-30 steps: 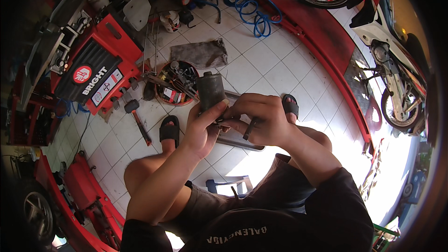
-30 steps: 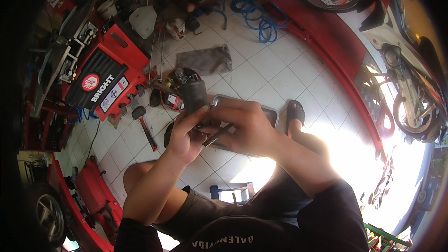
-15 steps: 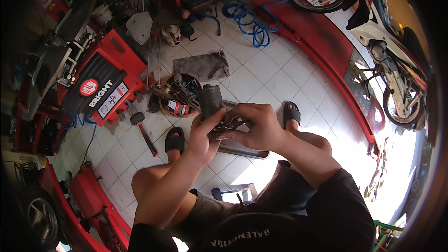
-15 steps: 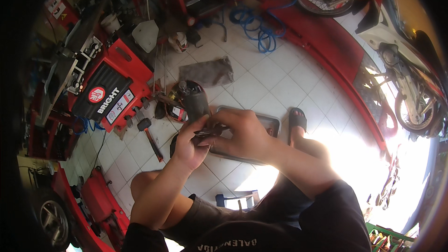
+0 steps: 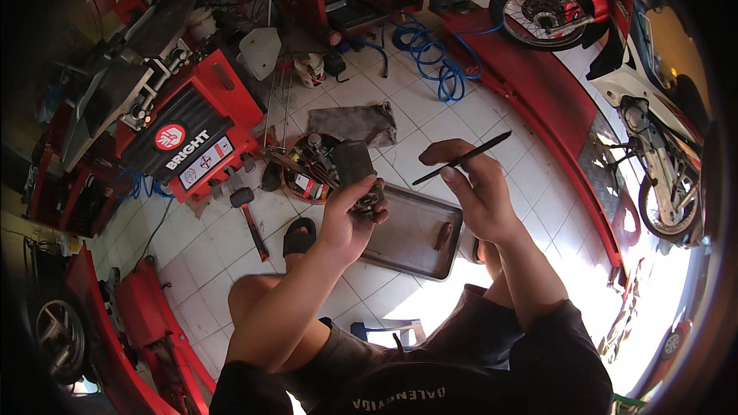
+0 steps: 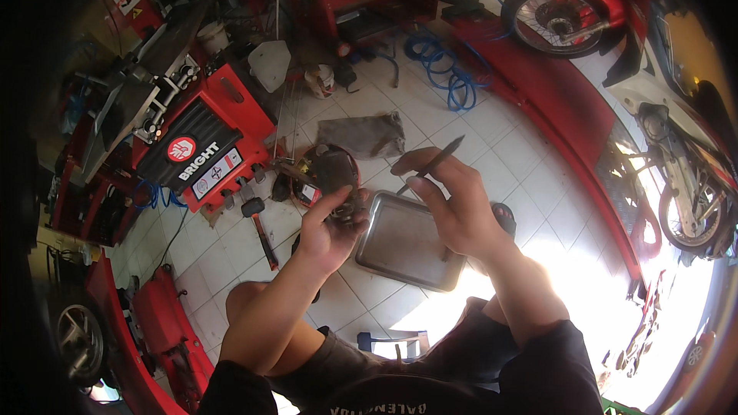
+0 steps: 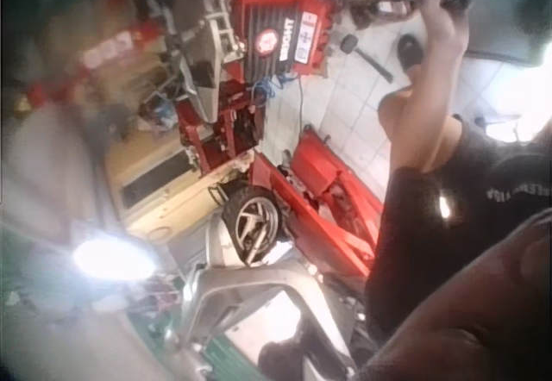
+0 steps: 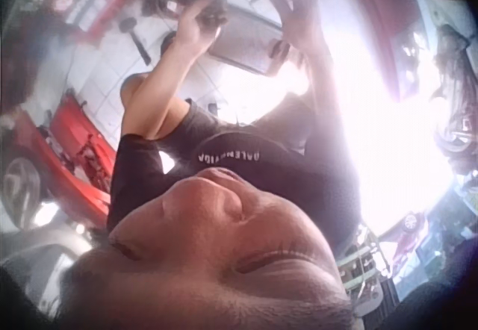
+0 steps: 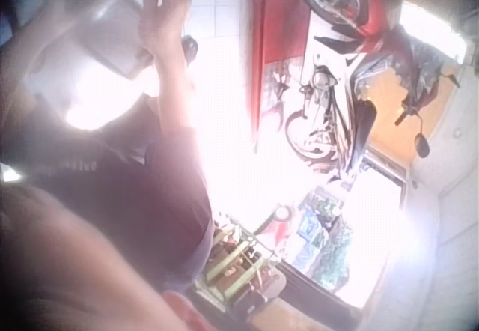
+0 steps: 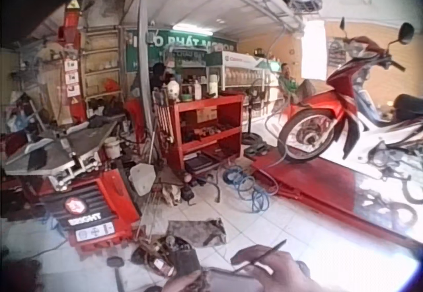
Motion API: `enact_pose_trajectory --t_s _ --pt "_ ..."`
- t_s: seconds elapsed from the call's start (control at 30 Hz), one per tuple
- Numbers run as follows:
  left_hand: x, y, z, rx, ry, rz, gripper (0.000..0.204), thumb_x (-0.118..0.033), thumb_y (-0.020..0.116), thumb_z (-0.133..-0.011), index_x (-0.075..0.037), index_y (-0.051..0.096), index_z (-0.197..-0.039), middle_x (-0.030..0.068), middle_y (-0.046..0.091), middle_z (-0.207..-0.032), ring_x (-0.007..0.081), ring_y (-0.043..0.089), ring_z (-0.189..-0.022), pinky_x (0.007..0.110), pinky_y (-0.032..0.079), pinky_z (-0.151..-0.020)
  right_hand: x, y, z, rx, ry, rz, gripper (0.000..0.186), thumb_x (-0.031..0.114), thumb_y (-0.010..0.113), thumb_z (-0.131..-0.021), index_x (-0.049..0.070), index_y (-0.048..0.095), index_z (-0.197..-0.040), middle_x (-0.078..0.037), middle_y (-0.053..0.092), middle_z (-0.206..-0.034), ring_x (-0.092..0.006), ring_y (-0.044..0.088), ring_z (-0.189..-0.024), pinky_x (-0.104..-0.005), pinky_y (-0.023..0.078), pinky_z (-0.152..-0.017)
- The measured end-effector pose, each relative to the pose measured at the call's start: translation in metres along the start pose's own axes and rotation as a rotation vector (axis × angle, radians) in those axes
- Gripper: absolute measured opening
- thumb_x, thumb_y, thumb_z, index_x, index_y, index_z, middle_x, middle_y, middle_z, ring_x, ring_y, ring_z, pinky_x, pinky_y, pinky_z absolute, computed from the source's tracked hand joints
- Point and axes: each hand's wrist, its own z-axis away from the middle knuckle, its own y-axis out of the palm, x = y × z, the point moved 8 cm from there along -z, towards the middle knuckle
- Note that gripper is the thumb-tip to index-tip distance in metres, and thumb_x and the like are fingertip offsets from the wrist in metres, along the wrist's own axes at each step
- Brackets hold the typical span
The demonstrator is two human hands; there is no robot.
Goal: The person sits in a workshop and uses a screwdriver to work on a cylindrical metal part held in their left hand. They repeatedly insert the tool into the part, twist it, and adjust their grip while occasionally looking around the room.
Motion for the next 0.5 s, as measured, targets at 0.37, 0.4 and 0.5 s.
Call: enact_pose_trajectory --t_s 0.37,0.4,0.5 --pt "-0.011 -0.019 -0.024 -0.087 0.082 0.086 0.012 -0.015 0.070 -0.087 -0.009 0.061 -0.093 0.0027 0.056 -0.076 0.0175 0.053 -0.068 0.032 0.040 -0.061 0.013 0.004 0.025 -0.137 0.015 -0.226 0.022 -0.009 0.049 -0.091 -0.007 0.066 -0.105 -0.015 0.073 -0.104 -0.0210 0.070 -0.095 -0.0314 0.054 -0.086" --pt "-0.010 -0.020 -0.024 -0.107 0.080 0.075 0.012 -0.015 0.070 -0.087 -0.009 0.061 -0.092 0.0026 0.056 -0.075 0.0174 0.053 -0.067 0.032 0.040 -0.061 0.017 0.006 0.028 -0.138 -0.017 -0.247 0.022 -0.010 0.049 -0.090 -0.007 0.066 -0.104 -0.016 0.073 -0.105 -0.0212 0.070 -0.095 -0.0313 0.054 -0.086" --pt "-0.007 -0.023 -0.022 -0.154 0.085 0.063 0.012 -0.014 0.070 -0.087 -0.009 0.060 -0.091 0.0016 0.056 -0.078 0.0174 0.053 -0.068 0.032 0.040 -0.060 0.023 0.010 0.027 -0.084 -0.041 -0.173 0.023 -0.014 0.052 -0.086 -0.006 0.066 -0.102 -0.016 0.073 -0.106 -0.0233 0.071 -0.095 -0.0308 0.056 -0.085"
